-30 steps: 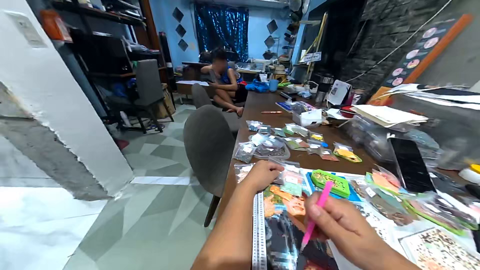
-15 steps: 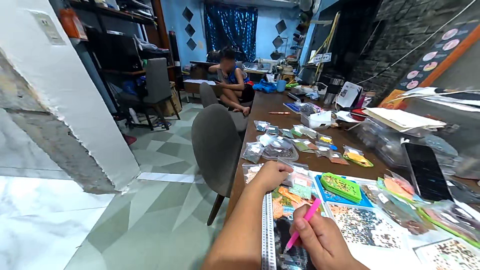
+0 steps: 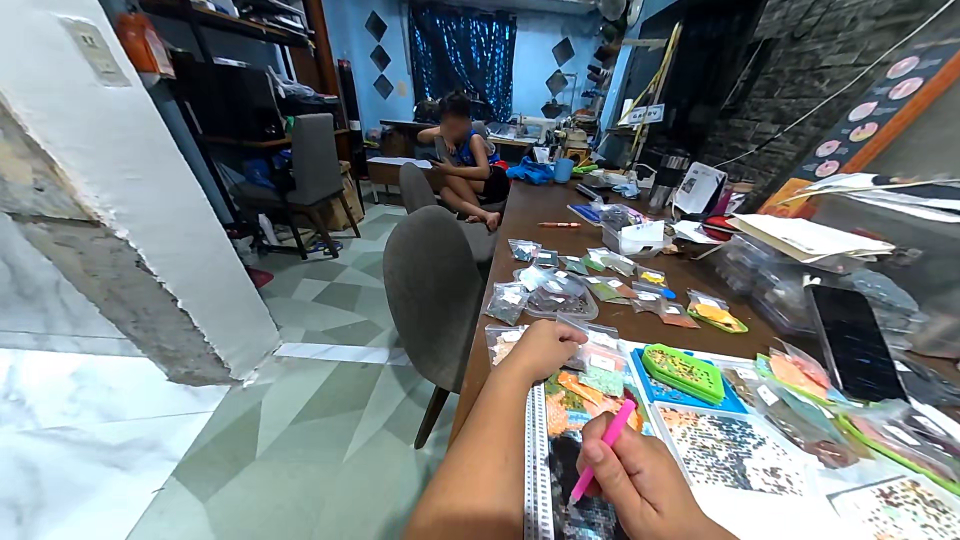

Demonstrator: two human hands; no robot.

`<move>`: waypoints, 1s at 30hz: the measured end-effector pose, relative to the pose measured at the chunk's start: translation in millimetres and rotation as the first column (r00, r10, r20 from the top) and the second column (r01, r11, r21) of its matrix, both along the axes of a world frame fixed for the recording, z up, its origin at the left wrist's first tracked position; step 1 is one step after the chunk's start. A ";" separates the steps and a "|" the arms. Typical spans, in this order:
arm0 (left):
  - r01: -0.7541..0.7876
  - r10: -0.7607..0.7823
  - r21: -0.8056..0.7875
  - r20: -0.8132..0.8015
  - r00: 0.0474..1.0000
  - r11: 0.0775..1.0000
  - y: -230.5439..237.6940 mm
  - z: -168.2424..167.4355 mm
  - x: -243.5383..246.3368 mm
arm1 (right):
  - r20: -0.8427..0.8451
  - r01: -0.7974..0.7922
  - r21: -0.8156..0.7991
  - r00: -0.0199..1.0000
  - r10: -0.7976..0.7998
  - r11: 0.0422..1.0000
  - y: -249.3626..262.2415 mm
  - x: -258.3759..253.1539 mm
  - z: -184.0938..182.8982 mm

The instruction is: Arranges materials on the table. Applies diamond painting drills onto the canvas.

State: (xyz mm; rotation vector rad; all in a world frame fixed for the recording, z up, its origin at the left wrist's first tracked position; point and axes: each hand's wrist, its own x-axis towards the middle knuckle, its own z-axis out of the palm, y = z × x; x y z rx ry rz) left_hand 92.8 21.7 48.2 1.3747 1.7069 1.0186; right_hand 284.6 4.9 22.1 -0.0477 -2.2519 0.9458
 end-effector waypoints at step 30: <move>-0.008 0.008 -0.019 -0.012 1.000 1.000 4.0 -2.3 -1.7 | -0.021 0.286 -0.367 0.949 -0.316 0.885 67.1 68.8 61.5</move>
